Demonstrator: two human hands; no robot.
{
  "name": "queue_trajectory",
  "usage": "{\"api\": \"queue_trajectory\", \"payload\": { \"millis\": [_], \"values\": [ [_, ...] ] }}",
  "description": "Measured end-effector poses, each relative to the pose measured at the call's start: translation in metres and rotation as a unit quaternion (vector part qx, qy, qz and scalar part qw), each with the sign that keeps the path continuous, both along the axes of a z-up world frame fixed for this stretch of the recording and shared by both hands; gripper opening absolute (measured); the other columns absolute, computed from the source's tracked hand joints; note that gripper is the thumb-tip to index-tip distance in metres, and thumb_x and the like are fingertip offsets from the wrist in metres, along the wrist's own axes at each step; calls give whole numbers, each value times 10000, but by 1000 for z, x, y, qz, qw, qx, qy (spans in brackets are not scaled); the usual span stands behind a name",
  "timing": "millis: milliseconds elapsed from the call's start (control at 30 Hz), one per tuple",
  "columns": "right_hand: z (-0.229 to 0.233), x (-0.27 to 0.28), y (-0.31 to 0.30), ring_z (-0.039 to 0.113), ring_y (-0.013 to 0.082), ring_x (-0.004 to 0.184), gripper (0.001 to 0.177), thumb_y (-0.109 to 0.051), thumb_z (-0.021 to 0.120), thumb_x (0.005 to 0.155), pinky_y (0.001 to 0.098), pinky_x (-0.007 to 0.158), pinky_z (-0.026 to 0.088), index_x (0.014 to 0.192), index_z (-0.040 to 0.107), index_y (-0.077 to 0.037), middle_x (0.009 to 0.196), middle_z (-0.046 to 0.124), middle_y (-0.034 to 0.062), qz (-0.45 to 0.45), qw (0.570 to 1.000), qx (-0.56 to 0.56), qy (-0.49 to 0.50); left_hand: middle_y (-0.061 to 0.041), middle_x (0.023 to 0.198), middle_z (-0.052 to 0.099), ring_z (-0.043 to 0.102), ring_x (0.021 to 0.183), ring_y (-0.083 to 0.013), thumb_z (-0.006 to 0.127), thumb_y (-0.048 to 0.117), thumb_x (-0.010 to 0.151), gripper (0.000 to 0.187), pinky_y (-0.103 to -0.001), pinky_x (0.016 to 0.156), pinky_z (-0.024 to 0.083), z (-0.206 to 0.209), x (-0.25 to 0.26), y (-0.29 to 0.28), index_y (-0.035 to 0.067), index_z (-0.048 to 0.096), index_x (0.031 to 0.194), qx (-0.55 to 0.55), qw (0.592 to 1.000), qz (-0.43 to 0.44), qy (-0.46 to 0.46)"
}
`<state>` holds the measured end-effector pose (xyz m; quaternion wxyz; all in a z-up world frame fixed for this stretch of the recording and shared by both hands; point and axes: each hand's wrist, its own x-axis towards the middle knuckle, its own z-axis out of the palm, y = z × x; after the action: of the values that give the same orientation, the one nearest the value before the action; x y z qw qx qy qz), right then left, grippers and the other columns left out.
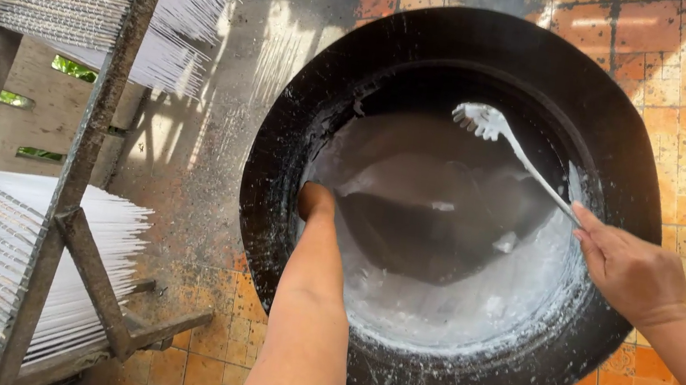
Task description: Stirring a large vat of white mixture and scraping the sides using a brush and a scraper.
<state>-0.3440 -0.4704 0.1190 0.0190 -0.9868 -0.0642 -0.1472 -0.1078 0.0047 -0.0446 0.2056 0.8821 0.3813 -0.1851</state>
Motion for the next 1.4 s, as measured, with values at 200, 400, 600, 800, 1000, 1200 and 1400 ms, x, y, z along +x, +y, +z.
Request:
{"api": "queue_trajectory", "payload": {
  "millis": [200,400,600,800,1000,1200,1400],
  "values": [
    [-10,1,-3,516,68,514,432,-348,648,1077,266,421,363,1502,688,-289,799,725,-164,-11,999,-19,-23,-190,1226,724,690,1130,-412,540,216,1008,336,-505,904,579,51,-13,16,48,718,1239,-13,996,-64,59],
    [-6,4,-4,544,54,516,421,-333,646,1073,248,412,386,1485,697,-261,859,765,-145,1,1000,-7,-22,-194,1150,728,711,935,-380,574,170,979,316,-467,697,579,113,-14,19,14,667,1238,-19,990,-71,123],
    [-5,3,-4,457,62,477,427,-324,665,1075,239,410,326,1491,704,-235,742,710,-151,3,1000,0,-7,-187,1159,744,734,986,-363,544,123,977,313,-440,767,599,84,-13,16,2,703,1218,-22,992,-54,110],
    [-2,3,-2,500,51,497,426,-310,673,1071,236,415,356,1489,705,-234,817,748,-138,1,1000,-3,-16,-194,1230,712,700,1084,-399,533,156,981,358,-484,820,598,21,2,16,12,687,1271,-40,996,8,77],
    [-5,2,-3,544,50,538,414,-313,688,1077,242,438,388,1483,724,-240,827,748,-137,-3,999,-18,-33,-231,1196,730,715,1081,-438,528,165,976,338,-478,864,599,1,-17,-8,-4,749,1169,-65,995,72,7],
    [-9,2,-5,507,62,520,438,-334,660,1087,251,435,384,1516,701,-253,756,704,-155,-7,999,-31,-19,-231,1178,733,708,1069,-458,473,95,960,355,-520,894,582,8,-52,-47,15,735,1187,-101,976,187,-53],
    [-11,1,-8,579,45,576,422,-354,657,1096,240,450,417,1508,714,-284,847,747,-161,-6,999,-38,-27,-200,1235,723,705,1126,-396,521,165,970,368,-435,899,582,7,-37,6,-9,707,1236,-70,994,75,37]
  ]
}}
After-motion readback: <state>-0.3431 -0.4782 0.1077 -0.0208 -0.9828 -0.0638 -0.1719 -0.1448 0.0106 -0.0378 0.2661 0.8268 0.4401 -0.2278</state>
